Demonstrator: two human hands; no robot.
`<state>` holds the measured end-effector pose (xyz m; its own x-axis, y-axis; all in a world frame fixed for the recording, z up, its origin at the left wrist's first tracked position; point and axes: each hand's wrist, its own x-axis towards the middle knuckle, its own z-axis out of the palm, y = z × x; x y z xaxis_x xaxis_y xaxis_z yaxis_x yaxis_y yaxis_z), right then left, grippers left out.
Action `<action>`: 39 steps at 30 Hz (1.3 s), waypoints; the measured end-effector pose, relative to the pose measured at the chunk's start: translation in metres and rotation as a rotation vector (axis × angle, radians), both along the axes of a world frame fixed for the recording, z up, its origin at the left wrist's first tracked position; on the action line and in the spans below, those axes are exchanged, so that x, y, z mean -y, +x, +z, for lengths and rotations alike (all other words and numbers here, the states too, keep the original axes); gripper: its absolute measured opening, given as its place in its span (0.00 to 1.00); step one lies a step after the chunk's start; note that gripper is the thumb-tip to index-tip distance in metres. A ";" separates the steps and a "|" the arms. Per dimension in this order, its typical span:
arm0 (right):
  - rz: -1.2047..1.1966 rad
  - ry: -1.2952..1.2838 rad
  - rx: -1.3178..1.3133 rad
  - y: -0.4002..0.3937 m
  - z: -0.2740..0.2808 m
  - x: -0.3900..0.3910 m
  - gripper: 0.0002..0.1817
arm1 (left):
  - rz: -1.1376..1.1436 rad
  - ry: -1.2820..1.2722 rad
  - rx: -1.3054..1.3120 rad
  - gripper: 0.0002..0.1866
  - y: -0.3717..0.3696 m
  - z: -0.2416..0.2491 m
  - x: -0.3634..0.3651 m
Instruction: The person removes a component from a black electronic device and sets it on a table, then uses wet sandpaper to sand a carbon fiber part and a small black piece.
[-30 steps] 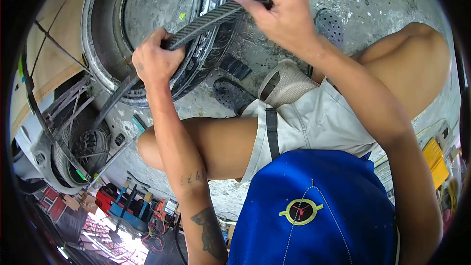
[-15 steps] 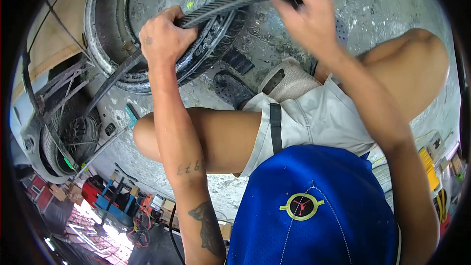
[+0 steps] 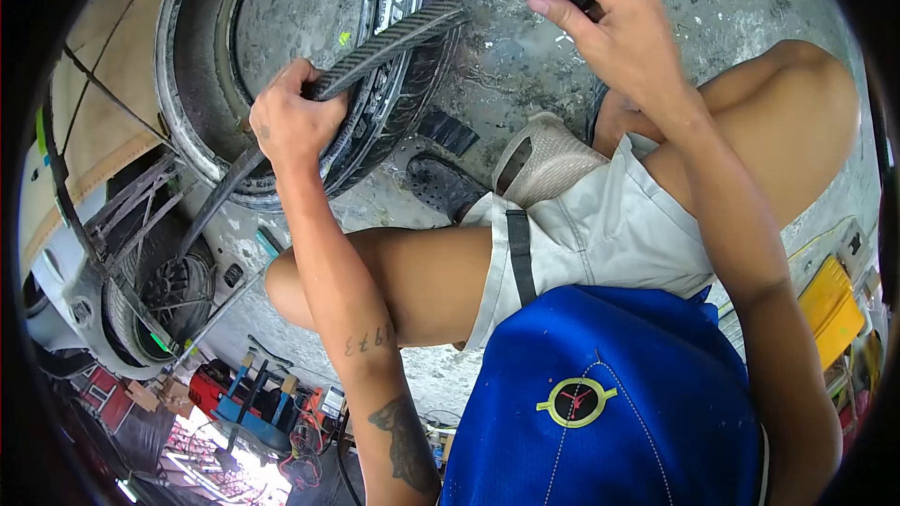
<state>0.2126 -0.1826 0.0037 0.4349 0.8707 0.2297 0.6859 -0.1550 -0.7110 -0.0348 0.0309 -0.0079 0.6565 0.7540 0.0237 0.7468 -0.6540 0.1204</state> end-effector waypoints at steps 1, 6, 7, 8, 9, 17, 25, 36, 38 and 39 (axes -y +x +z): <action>-0.070 -0.010 -0.205 -0.002 0.000 -0.002 0.10 | -0.005 0.001 -0.003 0.15 0.000 0.000 0.001; -0.116 0.034 -0.707 -0.009 -0.020 -0.018 0.08 | 0.010 -0.042 0.004 0.15 0.000 0.001 0.000; -0.118 0.035 -0.707 -0.012 -0.023 -0.023 0.08 | 0.007 -0.042 0.004 0.15 0.001 0.002 0.001; -0.102 0.066 -0.782 -0.015 -0.030 -0.027 0.10 | 0.016 -0.050 0.002 0.15 0.002 0.002 0.001; -0.084 0.098 -0.857 -0.018 -0.036 -0.030 0.13 | 0.025 -0.058 0.000 0.15 0.002 0.003 0.001; -0.240 0.212 -0.859 -0.052 -0.049 -0.032 0.16 | 0.006 -0.065 -0.003 0.16 0.002 0.003 -0.007; -0.367 0.194 -1.108 -0.066 -0.028 -0.044 0.14 | 0.030 -0.087 -0.033 0.16 0.002 0.008 -0.005; -0.334 0.325 -1.145 -0.062 -0.041 -0.057 0.10 | -0.007 -0.078 -0.005 0.14 -0.002 0.005 -0.006; -0.288 0.208 -1.152 -0.048 -0.050 -0.072 0.10 | 0.019 -0.107 -0.024 0.14 0.000 0.011 -0.003; -0.276 0.197 -1.142 -0.050 -0.051 -0.064 0.10 | 0.025 -0.116 -0.051 0.14 0.000 0.012 -0.003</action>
